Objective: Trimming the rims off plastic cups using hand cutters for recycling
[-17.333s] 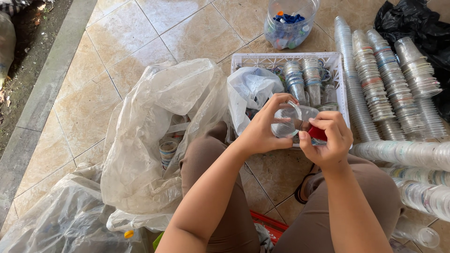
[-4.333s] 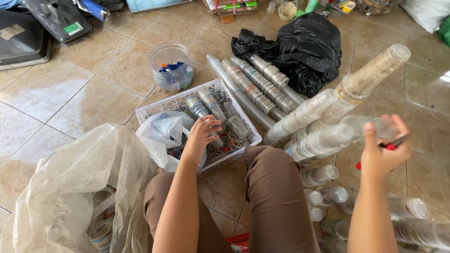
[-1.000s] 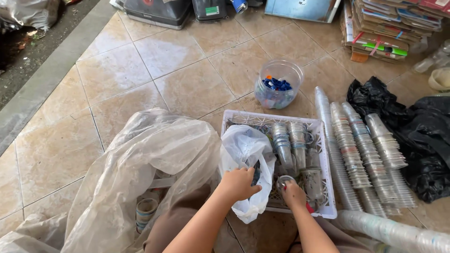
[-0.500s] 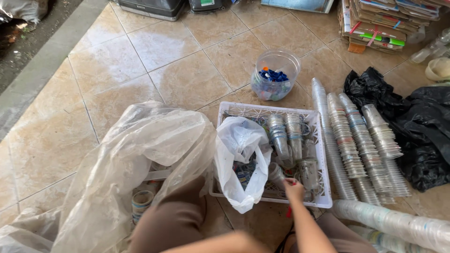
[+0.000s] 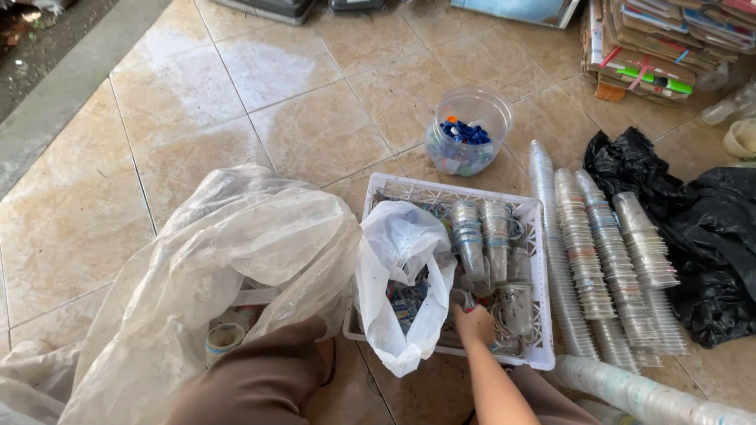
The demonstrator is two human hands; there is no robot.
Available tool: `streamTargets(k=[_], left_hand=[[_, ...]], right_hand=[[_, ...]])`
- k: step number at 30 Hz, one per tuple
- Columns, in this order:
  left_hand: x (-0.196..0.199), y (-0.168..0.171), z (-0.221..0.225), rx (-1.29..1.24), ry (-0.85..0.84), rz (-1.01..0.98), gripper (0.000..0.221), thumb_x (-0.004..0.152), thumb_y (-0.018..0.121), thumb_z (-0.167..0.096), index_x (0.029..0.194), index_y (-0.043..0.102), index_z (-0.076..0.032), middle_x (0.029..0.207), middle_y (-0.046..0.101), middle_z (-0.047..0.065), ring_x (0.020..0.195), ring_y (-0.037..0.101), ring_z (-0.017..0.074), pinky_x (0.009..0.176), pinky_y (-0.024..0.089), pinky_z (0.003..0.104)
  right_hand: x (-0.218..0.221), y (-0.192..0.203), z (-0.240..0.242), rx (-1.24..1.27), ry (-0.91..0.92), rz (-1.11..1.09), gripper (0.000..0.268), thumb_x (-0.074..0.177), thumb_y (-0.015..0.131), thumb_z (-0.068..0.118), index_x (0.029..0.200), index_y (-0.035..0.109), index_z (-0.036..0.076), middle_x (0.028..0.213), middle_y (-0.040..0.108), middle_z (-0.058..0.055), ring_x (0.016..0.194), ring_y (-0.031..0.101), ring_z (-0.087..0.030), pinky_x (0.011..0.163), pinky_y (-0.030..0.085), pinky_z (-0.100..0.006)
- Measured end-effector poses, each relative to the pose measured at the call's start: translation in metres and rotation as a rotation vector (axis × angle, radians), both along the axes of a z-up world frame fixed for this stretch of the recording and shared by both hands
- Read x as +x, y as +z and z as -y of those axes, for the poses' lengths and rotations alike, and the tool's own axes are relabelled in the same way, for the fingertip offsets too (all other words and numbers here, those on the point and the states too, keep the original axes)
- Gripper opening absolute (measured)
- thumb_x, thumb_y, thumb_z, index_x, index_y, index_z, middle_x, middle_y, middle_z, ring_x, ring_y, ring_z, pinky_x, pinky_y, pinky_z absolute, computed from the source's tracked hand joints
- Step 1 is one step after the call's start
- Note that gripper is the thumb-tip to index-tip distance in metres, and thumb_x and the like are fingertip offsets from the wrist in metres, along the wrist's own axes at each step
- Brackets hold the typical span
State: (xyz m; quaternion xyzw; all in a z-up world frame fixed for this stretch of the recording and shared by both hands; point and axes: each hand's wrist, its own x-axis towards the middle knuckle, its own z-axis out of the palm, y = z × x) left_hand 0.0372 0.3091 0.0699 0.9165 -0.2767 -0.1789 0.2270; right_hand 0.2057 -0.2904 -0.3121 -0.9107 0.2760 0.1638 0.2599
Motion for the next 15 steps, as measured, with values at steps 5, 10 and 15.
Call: streamTargets(k=[5, 10, 15], left_hand=[[0.035, -0.149, 0.275, -0.024, 0.024, 0.115, 0.022, 0.092, 0.061, -0.030, 0.094, 0.071, -0.011, 0.091, 0.070, 0.002, 0.129, 0.049, 0.0183, 0.112, 0.027, 0.038], [0.104, -0.215, 0.381, 0.037, 0.049, 0.191, 0.038, 0.077, 0.071, -0.041, 0.100, 0.069, -0.011, 0.089, 0.071, 0.012, 0.085, 0.071, 0.0334, 0.068, 0.057, 0.048], [0.135, -0.190, 0.410, -0.072, 0.106, 0.102, 0.111, 0.063, 0.085, -0.040, 0.154, 0.028, -0.016, 0.150, 0.042, 0.009, 0.137, 0.046, 0.0353, 0.097, 0.050, 0.057]], right_hand=[[0.033, 0.026, 0.061, -0.245, 0.268, -0.169, 0.034, 0.083, 0.077, 0.042, 0.092, 0.077, 0.009, 0.089, 0.078, -0.011, 0.101, 0.076, -0.034, 0.084, 0.059, -0.047], [0.062, 0.088, 0.096, -0.116, 0.463, -0.121, 0.030, 0.076, 0.077, 0.037, 0.083, 0.078, 0.007, 0.083, 0.075, -0.016, 0.101, 0.073, -0.036, 0.089, 0.055, -0.044], [0.027, 0.195, 0.057, -0.032, 0.565, 0.129, 0.038, 0.081, 0.070, 0.040, 0.093, 0.073, 0.004, 0.088, 0.074, -0.024, 0.095, 0.071, -0.045, 0.083, 0.053, -0.054]])
